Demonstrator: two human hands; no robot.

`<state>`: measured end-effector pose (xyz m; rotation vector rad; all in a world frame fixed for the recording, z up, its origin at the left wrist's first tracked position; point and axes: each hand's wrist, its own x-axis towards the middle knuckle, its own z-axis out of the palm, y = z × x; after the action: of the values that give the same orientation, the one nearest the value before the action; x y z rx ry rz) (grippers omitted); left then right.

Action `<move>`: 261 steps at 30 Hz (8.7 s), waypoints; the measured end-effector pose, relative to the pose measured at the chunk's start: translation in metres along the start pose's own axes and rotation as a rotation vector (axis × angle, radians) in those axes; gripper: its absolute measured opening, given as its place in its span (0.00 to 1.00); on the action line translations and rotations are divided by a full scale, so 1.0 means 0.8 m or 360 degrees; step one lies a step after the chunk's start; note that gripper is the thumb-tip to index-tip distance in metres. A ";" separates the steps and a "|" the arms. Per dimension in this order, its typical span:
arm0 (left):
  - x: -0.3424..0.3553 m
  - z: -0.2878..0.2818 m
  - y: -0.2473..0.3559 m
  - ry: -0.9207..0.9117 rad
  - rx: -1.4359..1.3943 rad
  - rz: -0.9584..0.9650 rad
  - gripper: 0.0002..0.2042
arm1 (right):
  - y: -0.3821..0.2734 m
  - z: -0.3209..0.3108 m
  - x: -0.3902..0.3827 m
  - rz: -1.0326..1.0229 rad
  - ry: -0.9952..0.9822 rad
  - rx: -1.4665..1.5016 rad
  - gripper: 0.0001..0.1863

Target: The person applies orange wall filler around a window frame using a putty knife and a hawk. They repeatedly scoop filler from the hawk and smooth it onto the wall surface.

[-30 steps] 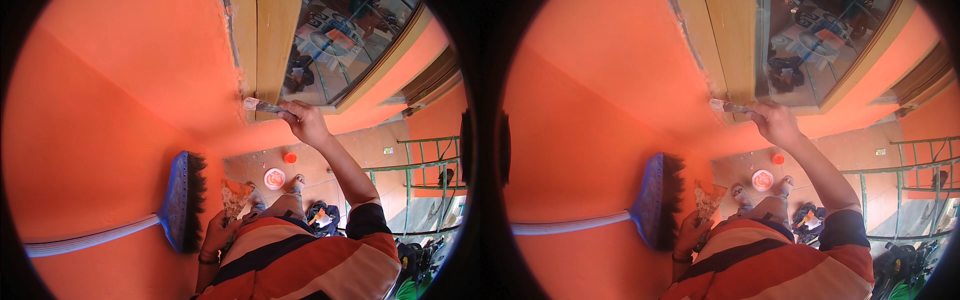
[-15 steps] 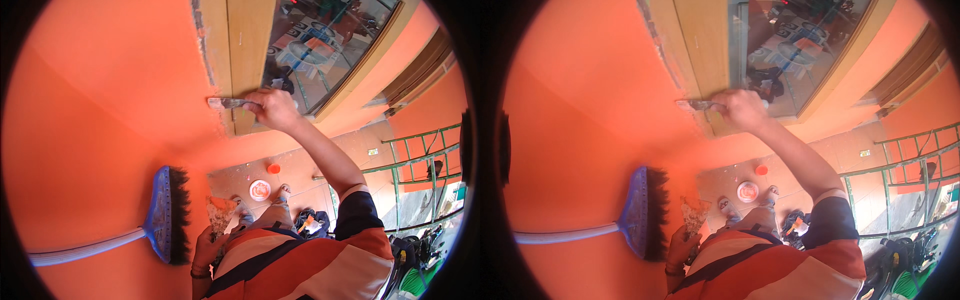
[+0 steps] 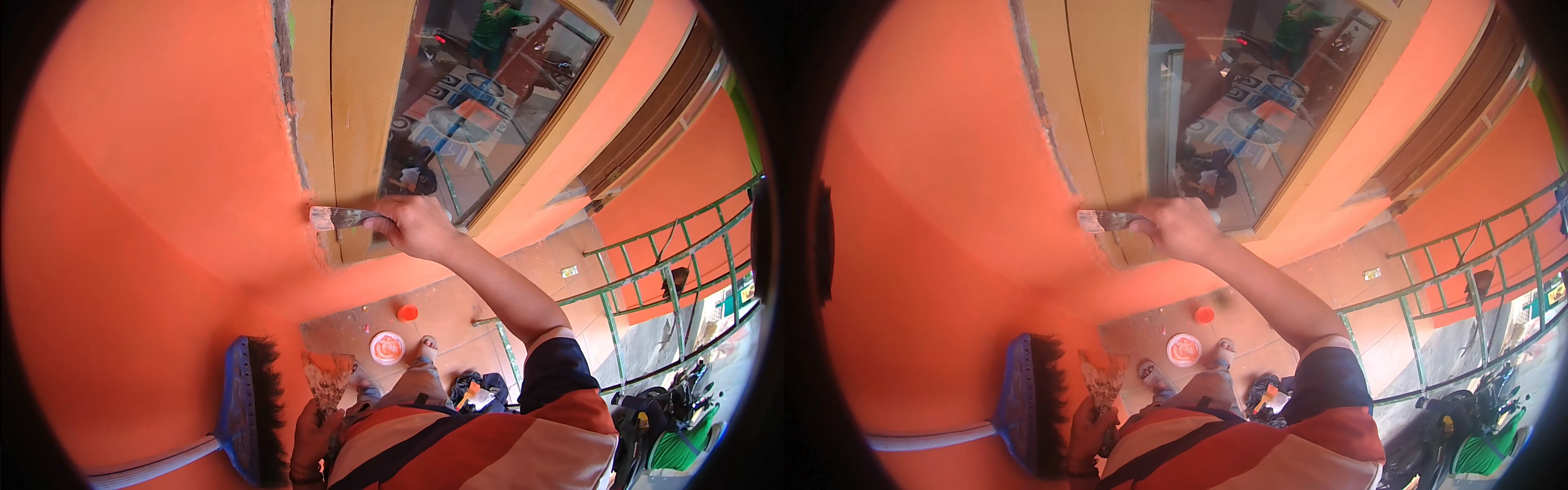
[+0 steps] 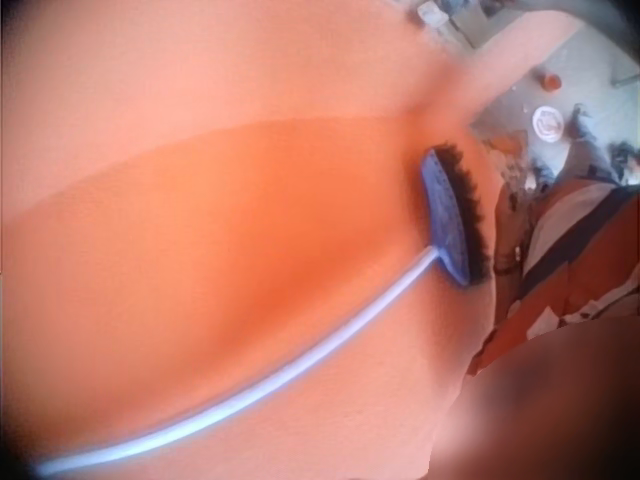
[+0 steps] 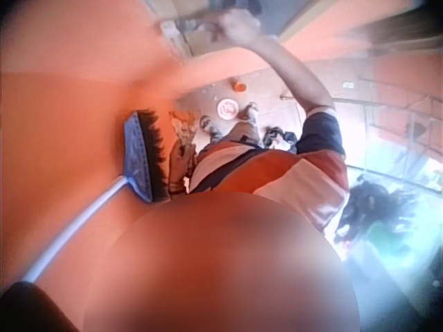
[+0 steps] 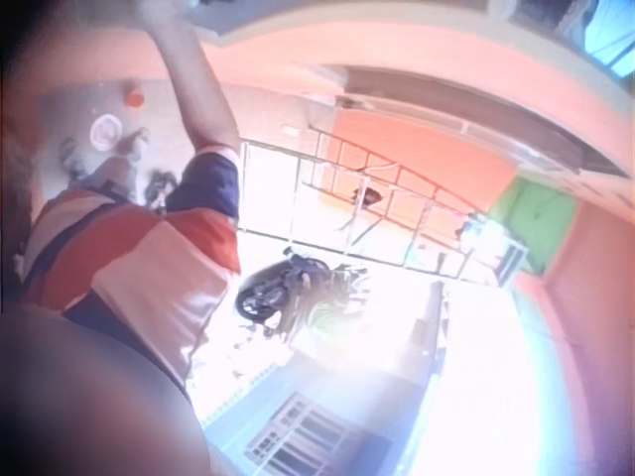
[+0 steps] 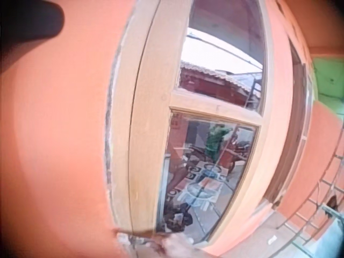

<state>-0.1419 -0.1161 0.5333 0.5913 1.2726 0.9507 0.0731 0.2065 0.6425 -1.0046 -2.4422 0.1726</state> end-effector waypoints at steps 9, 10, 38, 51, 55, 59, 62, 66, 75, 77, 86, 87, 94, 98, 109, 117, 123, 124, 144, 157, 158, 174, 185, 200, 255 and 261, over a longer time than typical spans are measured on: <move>0.005 0.000 -0.016 -0.0025 0.0063 -0.0029 0.11 | 0.016 0.004 -0.003 -0.0055 0.0039 -0.0040 0.11; 0.004 0.001 -0.019 -0.0022 0.0000 -0.0053 0.11 | 0.019 0.007 -0.002 -0.0053 0.0073 0.0002 0.11; 0.010 0.001 -0.010 0.0001 0.0175 0.0143 0.12 | 0.006 0.011 0.032 0.0110 0.0230 -0.0132 0.19; 0.012 -0.007 -0.017 -0.0003 0.0199 0.0039 0.14 | -0.008 -0.010 0.015 0.0405 0.0226 -0.0197 0.22; 0.015 -0.007 -0.019 -0.0005 0.0213 0.0090 0.14 | -0.013 -0.006 0.006 0.0343 0.0258 -0.0161 0.22; 0.020 -0.009 -0.020 -0.0045 0.0290 0.0198 0.15 | -0.015 0.023 0.016 0.0217 0.0220 -0.0218 0.21; 0.022 -0.011 -0.020 -0.0073 0.0283 0.0099 0.14 | -0.015 0.028 0.022 0.0276 0.0214 -0.0248 0.21; 0.020 -0.012 -0.016 -0.0094 0.0273 0.0080 0.14 | -0.019 0.008 0.019 0.0297 0.0287 -0.0288 0.21; 0.022 -0.008 -0.015 -0.0081 0.0290 0.0164 0.13 | -0.038 0.006 0.016 0.0235 0.0316 -0.0276 0.21; 0.024 -0.008 -0.014 -0.0101 0.0319 0.0286 0.13 | -0.039 0.006 0.018 0.0254 0.0357 -0.0275 0.21; 0.024 -0.011 -0.016 -0.0071 0.0314 0.0084 0.13 | -0.055 0.002 0.010 0.0219 0.0294 -0.0275 0.21; 0.025 -0.013 -0.017 -0.0089 0.0291 0.0097 0.13 | -0.053 0.001 0.011 0.0286 0.0328 -0.0307 0.21; 0.024 -0.011 -0.018 -0.0067 0.0271 0.0099 0.12 | -0.054 0.007 -0.016 0.0438 0.0242 -0.0271 0.20; 0.024 -0.011 -0.009 -0.0050 0.0264 0.0061 0.10 | -0.054 0.033 -0.006 0.0320 0.0237 -0.0265 0.21; 0.025 -0.015 -0.011 -0.0017 0.0233 0.0153 0.10 | -0.041 0.024 -0.026 0.0531 0.0210 -0.0280 0.21; 0.030 -0.014 -0.014 -0.0060 0.0187 0.0182 0.12 | -0.023 0.029 -0.005 0.0307 0.0275 -0.0309 0.21; 0.025 -0.015 -0.009 -0.0057 0.0150 0.0106 0.12 | -0.035 0.000 -0.023 0.0588 0.0222 -0.0189 0.22; 0.024 -0.014 -0.009 -0.0051 0.0172 0.0116 0.12 | -0.038 -0.002 -0.030 0.0624 0.0225 -0.0147 0.22; 0.031 -0.011 0.002 -0.0186 -0.0033 0.0201 0.10 | -0.026 0.017 -0.198 0.0793 -0.0385 0.1086 0.06; 0.028 0.013 0.049 -0.0355 0.0126 0.0222 0.10 | -0.071 -0.062 -0.133 0.0508 -0.0477 0.0557 0.09; 0.029 0.011 0.049 -0.0374 0.0118 0.0187 0.10 | -0.069 -0.062 -0.132 0.0573 -0.0488 0.0561 0.10; 0.050 0.013 0.080 -0.0570 0.0431 0.0286 0.19 | -0.078 -0.104 -0.078 -0.0265 -0.0534 -0.0157 0.08; 0.027 0.013 0.090 -0.0538 0.0496 0.0250 0.15 | -0.108 -0.104 -0.064 -0.0372 -0.0697 -0.0402 0.05; 0.006 0.003 0.062 -0.0441 0.0287 0.0321 0.17 | -0.142 -0.143 -0.112 -0.0682 -0.0180 -0.0914 0.11; 0.049 -0.006 0.024 -0.0202 0.0313 0.0225 0.13 | -0.051 -0.132 0.073 -0.0391 0.0687 0.0011 0.13; 0.045 -0.009 0.027 -0.0185 0.0435 0.0173 0.14 | -0.055 -0.131 0.070 -0.0317 0.0776 -0.0029 0.11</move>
<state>-0.1543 -0.0755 0.5308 0.9239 1.2847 0.8234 0.0623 0.2062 0.7690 -0.7022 -2.0760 -0.1474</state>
